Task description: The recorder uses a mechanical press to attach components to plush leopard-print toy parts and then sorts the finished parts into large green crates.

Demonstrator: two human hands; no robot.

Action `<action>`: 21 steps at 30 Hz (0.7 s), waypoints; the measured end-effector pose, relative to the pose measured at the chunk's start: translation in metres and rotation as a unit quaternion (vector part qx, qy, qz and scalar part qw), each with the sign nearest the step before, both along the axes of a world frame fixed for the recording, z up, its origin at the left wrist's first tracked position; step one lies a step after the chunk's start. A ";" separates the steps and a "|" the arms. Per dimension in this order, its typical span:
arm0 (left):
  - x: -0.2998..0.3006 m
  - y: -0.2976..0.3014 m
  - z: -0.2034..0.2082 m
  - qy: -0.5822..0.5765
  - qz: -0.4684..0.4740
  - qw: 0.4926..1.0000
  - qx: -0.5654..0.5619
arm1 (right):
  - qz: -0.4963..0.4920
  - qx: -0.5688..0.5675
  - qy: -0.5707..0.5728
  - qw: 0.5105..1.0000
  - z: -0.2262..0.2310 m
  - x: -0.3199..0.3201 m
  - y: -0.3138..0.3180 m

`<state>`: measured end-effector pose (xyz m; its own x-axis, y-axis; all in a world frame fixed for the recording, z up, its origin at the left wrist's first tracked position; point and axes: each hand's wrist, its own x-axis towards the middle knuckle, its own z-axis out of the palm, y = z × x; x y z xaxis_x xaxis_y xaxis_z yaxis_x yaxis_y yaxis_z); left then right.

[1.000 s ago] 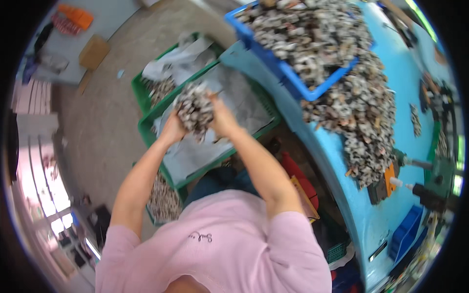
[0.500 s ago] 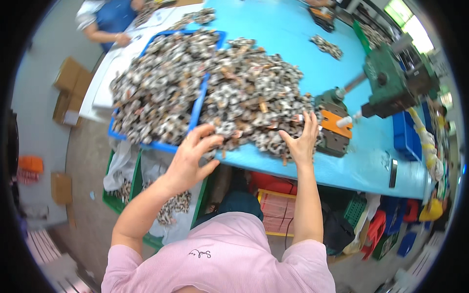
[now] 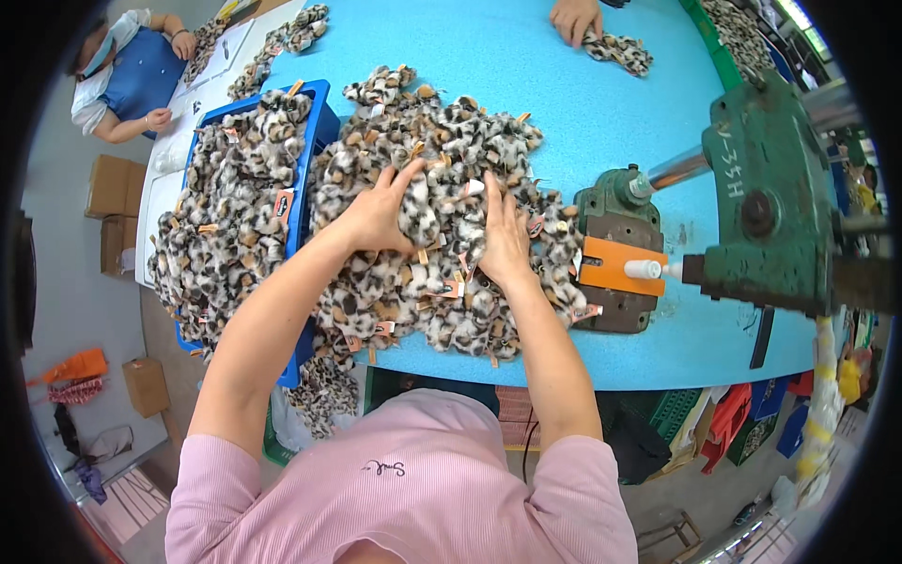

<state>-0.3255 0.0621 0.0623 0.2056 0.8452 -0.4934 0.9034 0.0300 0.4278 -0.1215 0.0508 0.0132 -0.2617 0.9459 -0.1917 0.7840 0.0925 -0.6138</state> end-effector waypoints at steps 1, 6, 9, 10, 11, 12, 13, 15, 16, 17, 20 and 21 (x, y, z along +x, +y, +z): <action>-0.002 0.010 -0.002 -0.053 0.014 0.998 -0.015 | 0.016 -0.012 0.007 1.000 0.002 0.000 0.010; 0.015 0.003 -0.037 -0.207 0.083 0.975 0.017 | 0.024 0.046 0.265 0.963 -0.040 -0.001 0.021; 0.020 -0.006 -0.047 -0.302 0.089 0.947 0.060 | 0.037 -0.021 0.376 0.926 -0.033 -0.007 0.024; 0.023 -0.005 -0.032 -0.325 0.091 0.940 0.041 | 0.027 -0.029 0.379 0.924 -0.033 -0.006 0.024; 0.025 -0.005 -0.017 -0.347 0.095 0.933 0.027 | 0.013 -0.075 0.471 0.879 -0.021 -0.011 0.021; 0.027 -0.008 -0.018 -0.359 0.104 0.926 0.054 | -0.004 -0.121 0.488 0.864 -0.018 -0.009 0.020; 0.027 -0.009 -0.018 -0.362 0.097 0.922 0.095 | -0.042 -0.197 0.570 0.797 -0.003 -0.012 0.018; 0.024 -0.013 -0.015 -0.360 0.081 0.922 0.118 | 0.025 -0.056 0.472 0.879 0.011 -0.016 0.010; 0.024 -0.013 -0.018 -0.371 0.073 0.914 0.144 | -0.007 -0.122 0.550 0.826 0.019 -0.016 0.010; 0.028 -0.016 -0.001 -0.371 0.067 0.913 0.158 | -0.113 -0.266 0.663 0.691 0.031 -0.016 0.011; 0.022 -0.028 0.038 -0.323 0.057 0.922 0.205 | -0.030 -0.159 0.579 0.799 0.075 -0.015 -0.004; 0.020 -0.035 0.054 -0.315 0.035 0.915 0.250 | -0.028 -0.123 0.565 0.815 0.088 -0.017 -0.009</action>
